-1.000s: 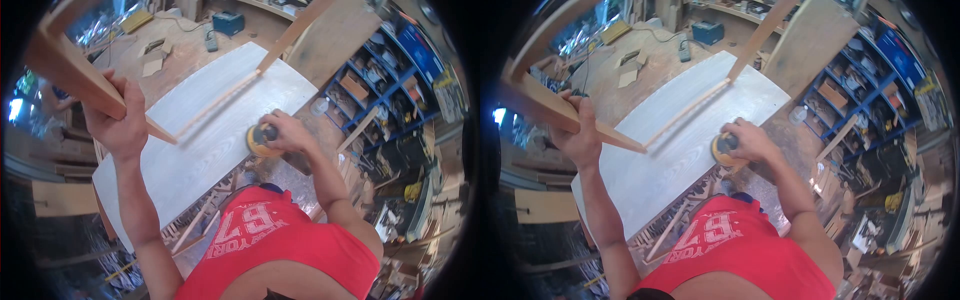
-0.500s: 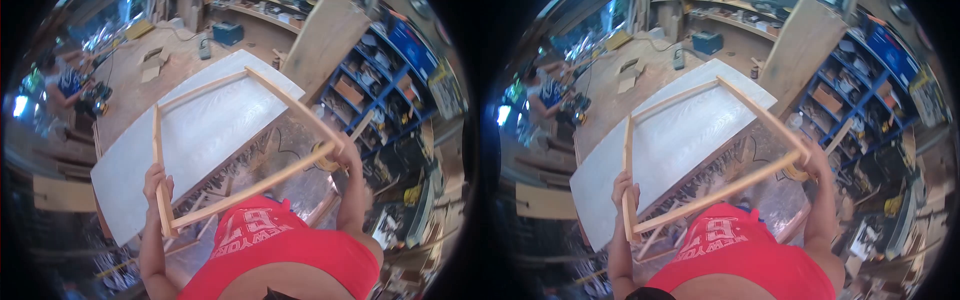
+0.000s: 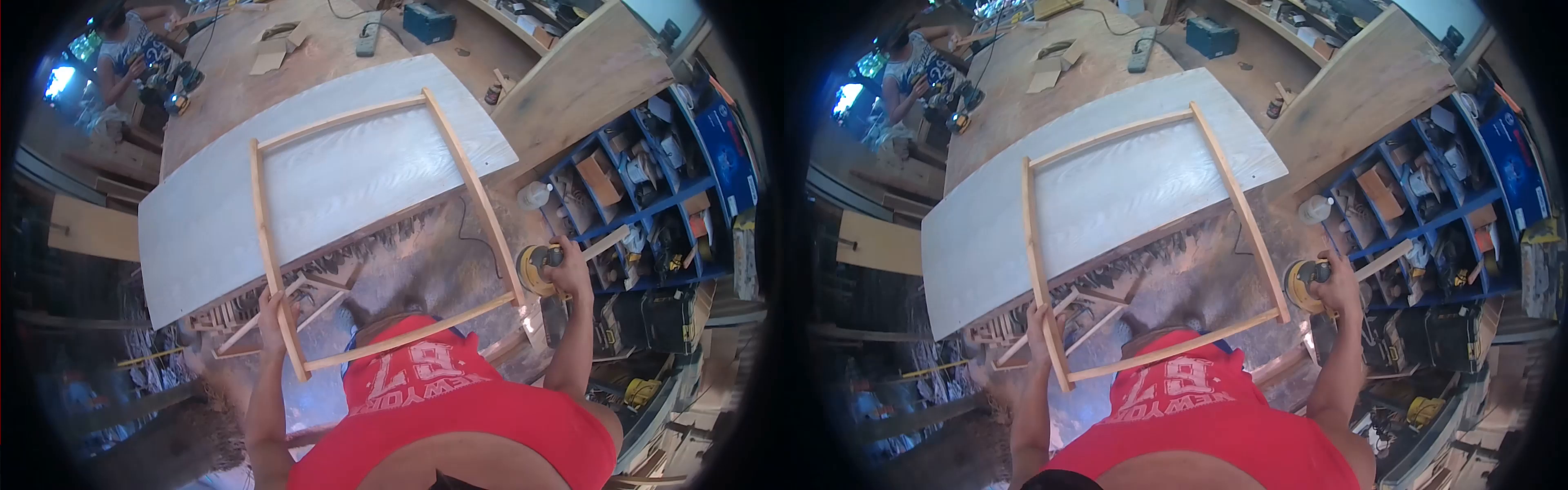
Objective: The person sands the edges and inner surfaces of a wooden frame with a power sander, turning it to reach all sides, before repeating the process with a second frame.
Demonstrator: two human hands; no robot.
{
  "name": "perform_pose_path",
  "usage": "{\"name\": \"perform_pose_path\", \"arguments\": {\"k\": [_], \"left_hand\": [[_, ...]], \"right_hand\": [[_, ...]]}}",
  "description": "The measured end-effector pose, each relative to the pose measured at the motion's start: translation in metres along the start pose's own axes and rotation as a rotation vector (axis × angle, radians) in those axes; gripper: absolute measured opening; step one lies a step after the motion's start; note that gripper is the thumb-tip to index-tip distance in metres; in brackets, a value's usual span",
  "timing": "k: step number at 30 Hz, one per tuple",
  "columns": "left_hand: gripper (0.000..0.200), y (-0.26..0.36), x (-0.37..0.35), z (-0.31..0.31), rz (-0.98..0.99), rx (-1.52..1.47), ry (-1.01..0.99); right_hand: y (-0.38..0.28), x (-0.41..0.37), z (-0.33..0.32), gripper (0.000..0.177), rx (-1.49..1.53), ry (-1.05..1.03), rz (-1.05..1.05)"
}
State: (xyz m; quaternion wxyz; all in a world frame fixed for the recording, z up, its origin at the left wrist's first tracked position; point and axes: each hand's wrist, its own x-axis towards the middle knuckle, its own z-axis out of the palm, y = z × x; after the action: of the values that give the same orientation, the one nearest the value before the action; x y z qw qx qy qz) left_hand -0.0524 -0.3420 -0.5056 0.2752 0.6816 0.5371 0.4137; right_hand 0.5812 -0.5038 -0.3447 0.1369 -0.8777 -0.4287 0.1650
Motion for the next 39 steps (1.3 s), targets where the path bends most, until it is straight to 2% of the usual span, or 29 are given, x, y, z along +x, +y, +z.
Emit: {"name": "perform_pose_path", "arguments": {"k": [1, 2, 3, 5, 7, 8, 9, 11, 12, 13, 15, 16, 18, 23, 25, 26, 27, 29, 32, 33, 35, 37, 39], "left_hand": [[0.062, -0.003, -0.007, 0.0, -0.273, -0.153, -0.04], [0.064, -0.005, -0.02, -0.003, 0.112, 0.206, -0.095], [0.069, -0.002, -0.02, -0.003, 0.235, 0.261, -0.105], [0.073, -0.011, -0.029, -0.002, -0.144, 0.061, -0.051], [0.062, 0.044, -0.007, -0.006, -0.768, -0.406, 0.028], [0.064, -0.011, -0.026, -0.008, -0.204, -0.031, -0.068], [0.062, 0.025, -0.021, 0.002, -0.114, 0.166, 0.117], [0.062, 0.021, 0.002, -0.014, -0.762, -0.391, 0.084], [0.057, 0.047, 0.017, -0.01, -0.862, -0.822, 0.005], [0.065, 0.037, 0.026, -0.011, -0.979, -0.911, -0.153], [0.05, 0.022, 0.047, 0.001, -0.95, -0.459, -0.239], [0.05, 0.02, 0.053, 0.009, -0.935, -0.472, -0.251], [0.043, 0.021, 0.068, 0.019, -0.893, -0.644, -0.146], [0.044, 0.081, 0.102, 0.011, -0.839, -0.675, -0.101], [0.043, 0.078, 0.125, -0.004, -0.868, -0.732, -0.095], [0.033, 0.077, 0.134, -0.01, -0.868, -0.766, -0.121], [0.033, 0.074, 0.146, -0.013, -0.864, -0.76, -0.107], [0.021, 0.072, 0.167, -0.021, -0.999, -0.914, -0.194], [0.019, 0.146, 0.188, -0.025, -0.78, -1.188, -0.154], [0.018, 0.132, 0.206, -0.032, -0.711, -1.467, -0.302], [0.016, 0.175, 0.231, -0.029, -0.576, -1.66, -0.213], [0.015, 0.252, 0.239, -0.024, -0.533, -1.655, 0.056], [0.015, 0.3, 0.241, -0.018, -0.37, -1.622, 0.022]], "right_hand": [[0.006, -0.001, 0.005, 0.067, 0.011, 0.024, 0.003], [0.014, -0.001, 0.009, 0.067, 0.004, -0.003, 0.01], [0.022, 0.001, 0.013, 0.067, 0.021, 0.02, -0.025], [0.034, -0.001, 0.016, 0.066, 0.013, 0.005, -0.036], [0.044, -0.004, 0.015, 0.065, 0.062, 0.032, -0.11], [0.047, -0.01, 0.014, 0.065, 0.074, 0.051, -0.101], [0.042, -0.017, 0.011, 0.065, 0.086, 0.082, -0.084], [0.039, -0.03, 0.007, 0.064, 0.035, 0.114, -0.012], [0.037, -0.037, 0.004, 0.064, 0.03, 0.11, 0.042], [0.034, -0.042, 0.002, 0.064, 0.026, 0.105, 0.084], [0.036, -0.052, 0.002, 0.065, 0.04, 0.131, 0.086], [0.035, -0.056, 0.001, 0.065, 0.055, 0.139, 0.091], [0.031, -0.066, -0.003, 0.065, 0.059, 0.172, 0.127], [0.021, -0.094, -0.015, 0.065, 0.094, 0.26, 0.173], [0.02, -0.096, -0.014, 0.065, 0.091, 0.266, 0.145], [0.019, -0.097, -0.014, 0.065, 0.097, 0.265, 0.142], [0.017, -0.097, -0.013, 0.066, 0.103, 0.263, 0.136], [0.022, -0.098, -0.01, 0.066, 0.136, 0.256, 0.071], [0.032, -0.083, 0.003, 0.069, 0.295, 0.292, -0.123], [0.025, -0.078, 0.005, 0.068, 0.345, 0.257, -0.083], [0.03, -0.065, 0.006, 0.07, 0.349, 0.185, -0.109], [0.036, -0.06, 0.007, 0.069, 0.401, 0.145, -0.068], [0.026, -0.056, 0.003, 0.069, 0.412, 0.186, -0.109]]}}
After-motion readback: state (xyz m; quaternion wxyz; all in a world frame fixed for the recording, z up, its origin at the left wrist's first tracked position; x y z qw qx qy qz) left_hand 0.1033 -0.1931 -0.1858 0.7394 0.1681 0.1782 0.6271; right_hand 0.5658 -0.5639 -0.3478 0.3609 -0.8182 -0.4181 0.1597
